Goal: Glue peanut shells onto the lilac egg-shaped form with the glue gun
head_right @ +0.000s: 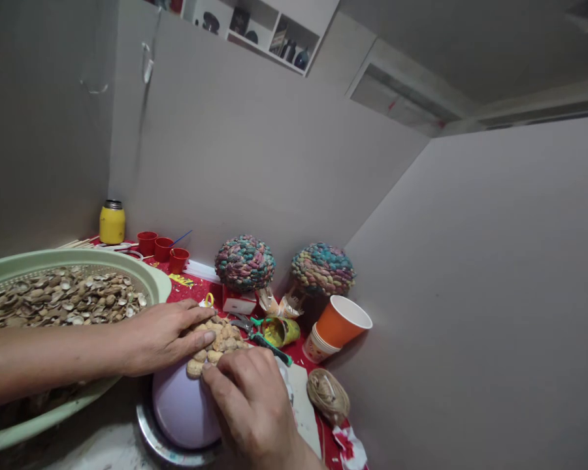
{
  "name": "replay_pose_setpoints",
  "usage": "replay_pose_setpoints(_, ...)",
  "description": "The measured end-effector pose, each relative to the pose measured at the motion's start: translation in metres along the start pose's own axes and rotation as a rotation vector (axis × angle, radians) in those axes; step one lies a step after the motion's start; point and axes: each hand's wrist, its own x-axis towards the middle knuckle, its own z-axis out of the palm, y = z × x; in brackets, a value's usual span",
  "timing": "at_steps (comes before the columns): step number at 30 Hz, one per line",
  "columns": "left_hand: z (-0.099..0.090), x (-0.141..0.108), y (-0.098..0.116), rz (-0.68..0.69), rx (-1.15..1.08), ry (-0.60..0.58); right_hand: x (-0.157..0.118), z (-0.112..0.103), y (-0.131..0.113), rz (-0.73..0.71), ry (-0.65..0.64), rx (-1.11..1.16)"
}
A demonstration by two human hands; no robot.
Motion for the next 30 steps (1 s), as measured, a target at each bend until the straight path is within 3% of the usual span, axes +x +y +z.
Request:
replay_pose_setpoints(6,-0.003,0.0,-0.001,0.024,-0.121,-0.011,-0.008,-0.019,0.001,0.134,0.021,0.09)
replay_pose_setpoints(10,-0.011,-0.004,0.002,0.021,-0.161,-0.067,-0.02,-0.018,0.004,0.268,0.042,0.092)
replay_pose_setpoints(16,-0.025,-0.012,0.009,0.044,-0.102,-0.178,-0.019,-0.005,0.001,0.537,-0.108,0.3)
replay_pose_setpoints(23,-0.025,-0.011,0.011,-0.012,-0.038,-0.228,-0.012,-0.001,0.0,0.567,-0.081,0.348)
replay_pose_setpoints(30,-0.023,-0.011,0.01,0.035,-0.019,-0.199,-0.006,0.001,0.0,0.576,-0.04,0.332)
